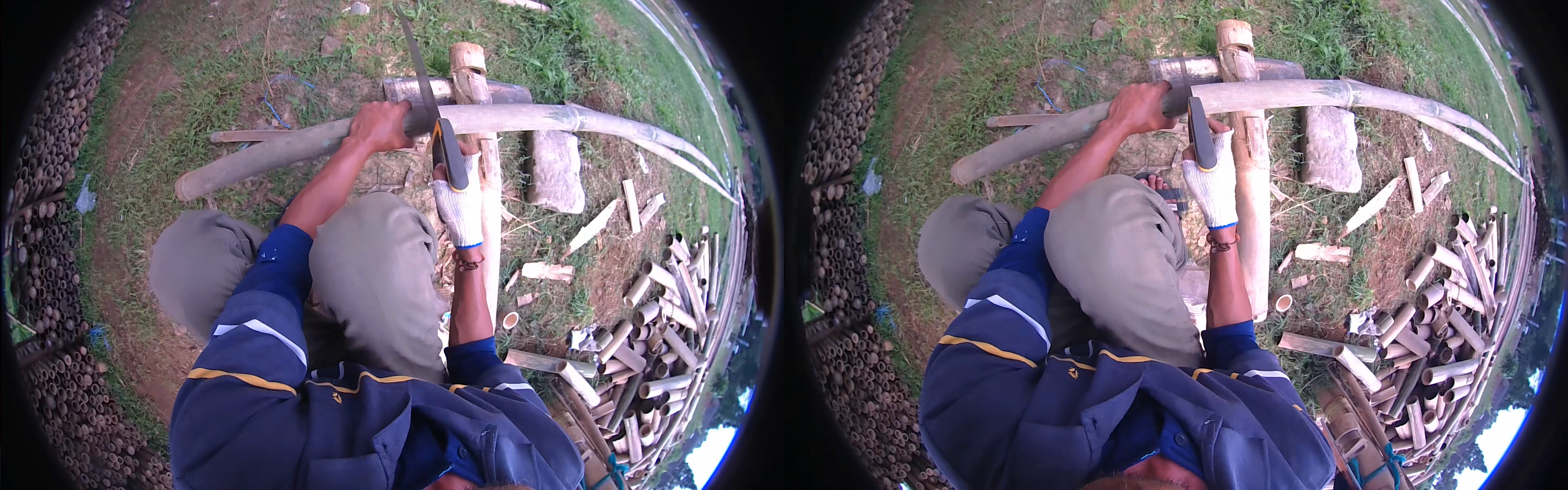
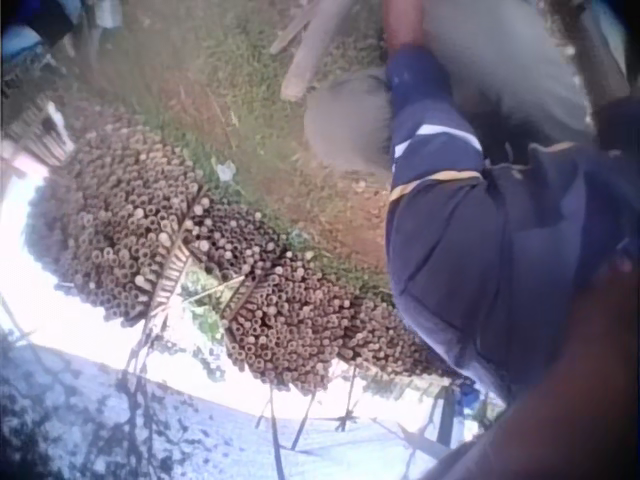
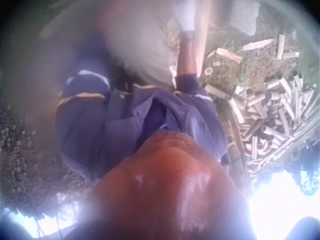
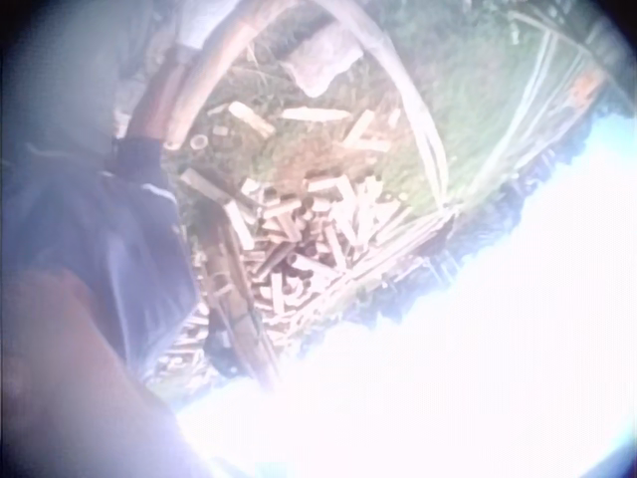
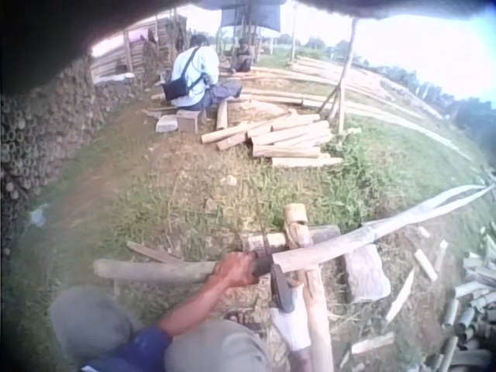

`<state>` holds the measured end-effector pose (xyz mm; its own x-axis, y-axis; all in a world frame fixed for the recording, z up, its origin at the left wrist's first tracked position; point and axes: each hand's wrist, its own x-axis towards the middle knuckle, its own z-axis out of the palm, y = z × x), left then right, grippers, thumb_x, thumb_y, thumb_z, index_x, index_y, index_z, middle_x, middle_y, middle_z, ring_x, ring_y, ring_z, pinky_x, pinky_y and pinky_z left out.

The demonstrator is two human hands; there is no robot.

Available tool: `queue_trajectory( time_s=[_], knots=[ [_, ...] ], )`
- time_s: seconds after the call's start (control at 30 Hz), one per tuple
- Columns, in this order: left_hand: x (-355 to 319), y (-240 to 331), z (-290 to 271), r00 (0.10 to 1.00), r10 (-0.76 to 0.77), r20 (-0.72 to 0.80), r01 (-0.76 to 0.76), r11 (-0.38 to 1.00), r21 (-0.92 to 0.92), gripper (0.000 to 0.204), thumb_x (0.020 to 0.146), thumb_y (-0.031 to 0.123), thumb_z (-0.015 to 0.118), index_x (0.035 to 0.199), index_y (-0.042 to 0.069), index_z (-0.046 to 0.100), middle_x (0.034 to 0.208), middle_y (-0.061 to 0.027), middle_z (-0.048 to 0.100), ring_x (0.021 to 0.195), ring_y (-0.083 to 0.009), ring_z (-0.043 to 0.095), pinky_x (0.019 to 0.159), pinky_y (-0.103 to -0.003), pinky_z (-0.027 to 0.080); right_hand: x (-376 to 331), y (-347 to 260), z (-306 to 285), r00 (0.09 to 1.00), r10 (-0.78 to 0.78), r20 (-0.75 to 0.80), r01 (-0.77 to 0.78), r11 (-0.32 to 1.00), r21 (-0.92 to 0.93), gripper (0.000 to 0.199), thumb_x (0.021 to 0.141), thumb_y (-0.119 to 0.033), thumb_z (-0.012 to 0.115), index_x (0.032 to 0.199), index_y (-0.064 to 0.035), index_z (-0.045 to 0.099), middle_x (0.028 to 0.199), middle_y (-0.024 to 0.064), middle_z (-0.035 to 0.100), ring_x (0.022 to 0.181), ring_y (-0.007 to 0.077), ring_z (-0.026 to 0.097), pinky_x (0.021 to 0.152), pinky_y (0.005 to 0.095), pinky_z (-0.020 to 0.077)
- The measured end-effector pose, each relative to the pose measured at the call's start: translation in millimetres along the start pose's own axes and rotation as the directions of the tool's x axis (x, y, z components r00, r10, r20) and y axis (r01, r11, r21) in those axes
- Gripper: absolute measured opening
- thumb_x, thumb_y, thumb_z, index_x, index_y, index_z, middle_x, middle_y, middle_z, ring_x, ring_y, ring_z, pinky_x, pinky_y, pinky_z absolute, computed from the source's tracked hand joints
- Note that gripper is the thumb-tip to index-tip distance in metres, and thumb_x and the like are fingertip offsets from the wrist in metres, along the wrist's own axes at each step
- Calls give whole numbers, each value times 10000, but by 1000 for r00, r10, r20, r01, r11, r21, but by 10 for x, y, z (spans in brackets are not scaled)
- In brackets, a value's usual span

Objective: The person uses a hand saw to cut bamboo poles into shorter sections. They repeatedly position a bamboo pole on a wooden support, saw through it, and then move the cut piece aside. The process is repeated multiple times with different poles.

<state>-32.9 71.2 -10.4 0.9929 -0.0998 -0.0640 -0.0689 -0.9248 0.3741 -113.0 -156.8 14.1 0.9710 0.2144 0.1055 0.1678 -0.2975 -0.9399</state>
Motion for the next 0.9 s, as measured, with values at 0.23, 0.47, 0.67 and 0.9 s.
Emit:
queue_trajectory(
  time_s=[0.23, 0.47, 0.67, 0.9],
  knots=[
    [-76, -144, -18, 1000, -13, 14, 13, 1000, -11, 835, 742, 515, 910, 1380, 16, 708, 1097, -268, 815, 1037, -438, 800, 989, -529, 628, -1580, 112, -383, 992, 121, 47, -117, 989, -90, 637, 929, 54, 632, 1541, 7, 464, 1415, 162, 586, 1227, 285, 640, 1101, 373, 496],
    [-88, -60, 13, 999, -46, -1, 46, 999, 19, 812, 755, 509, 904, 1382, 31, 712, 1104, -269, 813, 1059, -431, 798, 997, -522, 630, -1900, -115, -607, 998, 44, 52, -35, 985, -168, 668, 924, 61, 638, 1561, -17, 453, 1292, 110, 596, 1066, 198, 621, 1007, 330, 504],
    [-23, 29, -66, 1000, -13, 28, 13, 1000, -9, 794, 757, 473, 893, 1390, 30, 710, 1122, -263, 814, 1066, -425, 797, 1007, -518, 627, -12, 136, 73, 982, -184, -42, 181, 981, -62, 593, 930, 42, 665, 1502, -4, 513, 1277, 152, 644, 1049, 235, 662, 987, 369, 553],
    [-138, -96, -36, 999, -49, 20, 50, 998, -26, 802, 744, 489, 912, 1376, 36, 714, 1135, -264, 812, 1067, -434, 793, 1000, -526, 624, -2067, -94, -561, 988, 147, 53, -141, 984, -107, 572, 1022, -194, 649, 1531, -11, 463, 1364, 153, 582, 1219, 258, 609, 1088, 385, 480]
  ],
)
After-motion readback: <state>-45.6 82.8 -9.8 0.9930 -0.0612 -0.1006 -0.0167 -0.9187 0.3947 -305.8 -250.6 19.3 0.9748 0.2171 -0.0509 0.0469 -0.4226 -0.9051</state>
